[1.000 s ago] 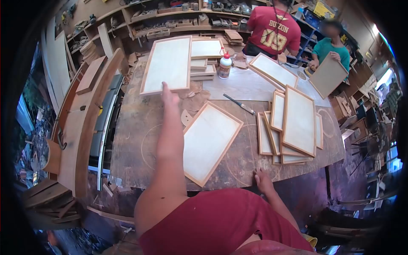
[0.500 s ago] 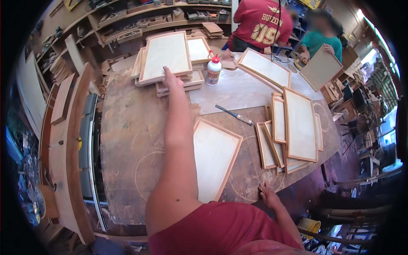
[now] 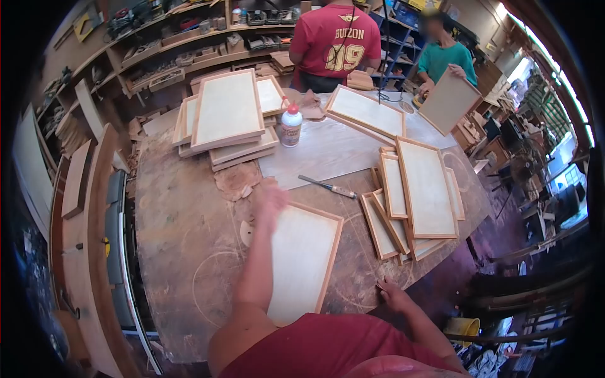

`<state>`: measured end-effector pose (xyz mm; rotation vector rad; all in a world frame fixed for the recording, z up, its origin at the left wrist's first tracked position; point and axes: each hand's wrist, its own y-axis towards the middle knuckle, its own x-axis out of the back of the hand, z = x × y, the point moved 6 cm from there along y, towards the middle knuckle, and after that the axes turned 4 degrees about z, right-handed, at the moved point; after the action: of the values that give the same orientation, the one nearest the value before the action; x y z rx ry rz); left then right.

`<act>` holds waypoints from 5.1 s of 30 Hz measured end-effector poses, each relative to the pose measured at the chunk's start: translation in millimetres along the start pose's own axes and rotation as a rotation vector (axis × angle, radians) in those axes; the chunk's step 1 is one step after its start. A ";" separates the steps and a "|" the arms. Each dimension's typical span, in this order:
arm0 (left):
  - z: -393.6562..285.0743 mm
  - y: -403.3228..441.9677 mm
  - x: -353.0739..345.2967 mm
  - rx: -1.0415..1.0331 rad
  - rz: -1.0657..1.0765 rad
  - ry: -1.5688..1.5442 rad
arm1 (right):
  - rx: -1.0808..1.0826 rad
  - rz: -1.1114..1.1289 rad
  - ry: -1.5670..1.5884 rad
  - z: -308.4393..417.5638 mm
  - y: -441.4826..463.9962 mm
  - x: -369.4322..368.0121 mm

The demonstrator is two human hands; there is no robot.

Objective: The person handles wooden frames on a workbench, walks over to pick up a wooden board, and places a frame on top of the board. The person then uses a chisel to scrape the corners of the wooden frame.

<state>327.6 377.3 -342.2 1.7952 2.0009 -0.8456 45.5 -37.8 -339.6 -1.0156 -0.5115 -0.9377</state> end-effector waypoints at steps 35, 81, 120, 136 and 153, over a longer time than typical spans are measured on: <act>-14.8 -259.9 109.0 -0.301 -0.266 1.634 | 0.484 -0.434 -0.278 75.1 40.9 2.4; -83.0 -208.6 71.2 0.019 -0.114 0.378 | 0.473 -0.418 -0.249 89.4 54.8 -27.6; -169.2 274.8 -65.0 -0.166 -0.029 -0.351 | 0.406 -0.361 -0.262 93.6 61.2 -17.6; -185.7 222.5 -32.2 -0.310 -0.131 -0.462 | 0.419 -0.369 -0.274 97.6 58.8 -16.8; -131.1 -139.0 73.6 -0.178 0.016 0.167 | 0.465 -0.381 -0.254 91.9 57.1 -28.9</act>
<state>199.5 511.4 -255.4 1.8293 2.0866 -0.5090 83.5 67.3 -346.3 -0.6221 -1.1090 -0.9637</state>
